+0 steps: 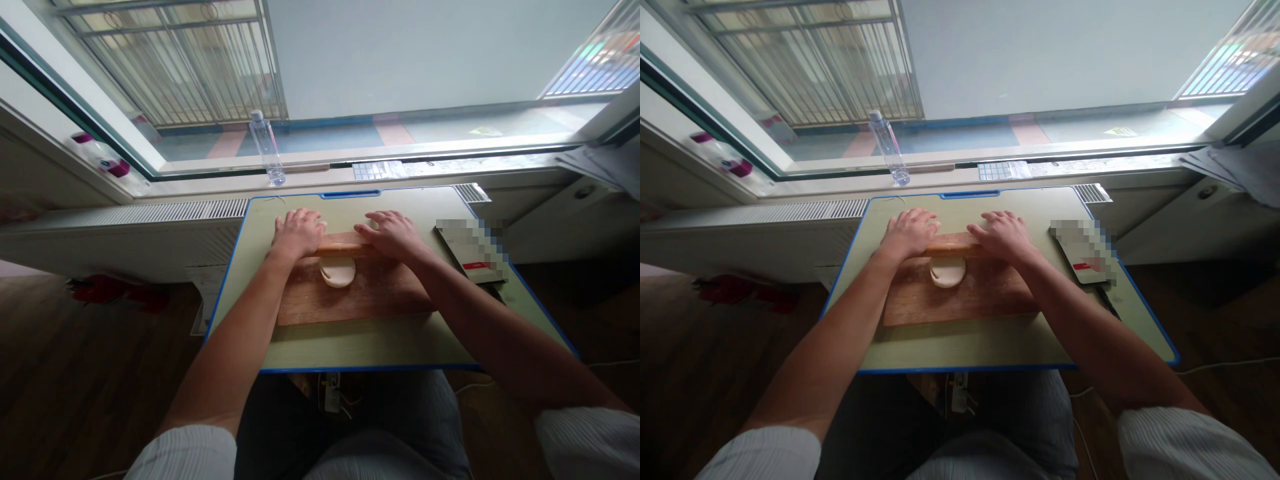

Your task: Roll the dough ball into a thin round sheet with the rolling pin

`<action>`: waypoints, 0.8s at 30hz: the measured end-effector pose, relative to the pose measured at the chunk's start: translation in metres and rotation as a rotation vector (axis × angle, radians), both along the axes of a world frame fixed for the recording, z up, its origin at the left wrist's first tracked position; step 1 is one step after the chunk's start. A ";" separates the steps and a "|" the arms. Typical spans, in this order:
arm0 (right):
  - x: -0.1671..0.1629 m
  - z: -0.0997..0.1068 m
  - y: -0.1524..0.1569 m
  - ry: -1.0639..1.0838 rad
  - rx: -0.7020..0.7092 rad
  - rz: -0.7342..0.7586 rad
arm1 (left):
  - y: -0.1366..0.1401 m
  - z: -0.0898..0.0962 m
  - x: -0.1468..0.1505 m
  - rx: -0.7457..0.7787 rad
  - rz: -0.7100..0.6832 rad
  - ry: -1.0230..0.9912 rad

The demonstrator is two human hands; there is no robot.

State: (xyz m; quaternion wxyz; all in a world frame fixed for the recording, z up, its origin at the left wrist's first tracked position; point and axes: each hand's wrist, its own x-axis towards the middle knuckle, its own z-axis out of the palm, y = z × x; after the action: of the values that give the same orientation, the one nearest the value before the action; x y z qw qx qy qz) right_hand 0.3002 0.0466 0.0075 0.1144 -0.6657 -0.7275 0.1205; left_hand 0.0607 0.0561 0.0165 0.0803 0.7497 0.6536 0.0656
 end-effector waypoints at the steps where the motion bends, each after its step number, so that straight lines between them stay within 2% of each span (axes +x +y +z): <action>1: 0.000 0.000 -0.002 -0.007 0.002 0.001 | -0.002 0.000 0.000 0.001 -0.001 0.000; 15: 0.001 -0.002 -0.020 -0.102 0.008 0.048 | -0.023 0.003 0.001 -0.027 0.004 0.009; 24: 0.000 -0.004 -0.031 -0.121 0.044 0.053 | -0.037 0.004 0.002 0.007 0.003 0.011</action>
State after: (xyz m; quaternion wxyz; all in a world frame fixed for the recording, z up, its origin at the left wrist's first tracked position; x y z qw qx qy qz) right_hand 0.3007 0.0152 0.0036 0.0816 -0.6497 -0.7528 0.0670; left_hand 0.0625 0.0193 0.0204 0.0737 0.7496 0.6547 0.0640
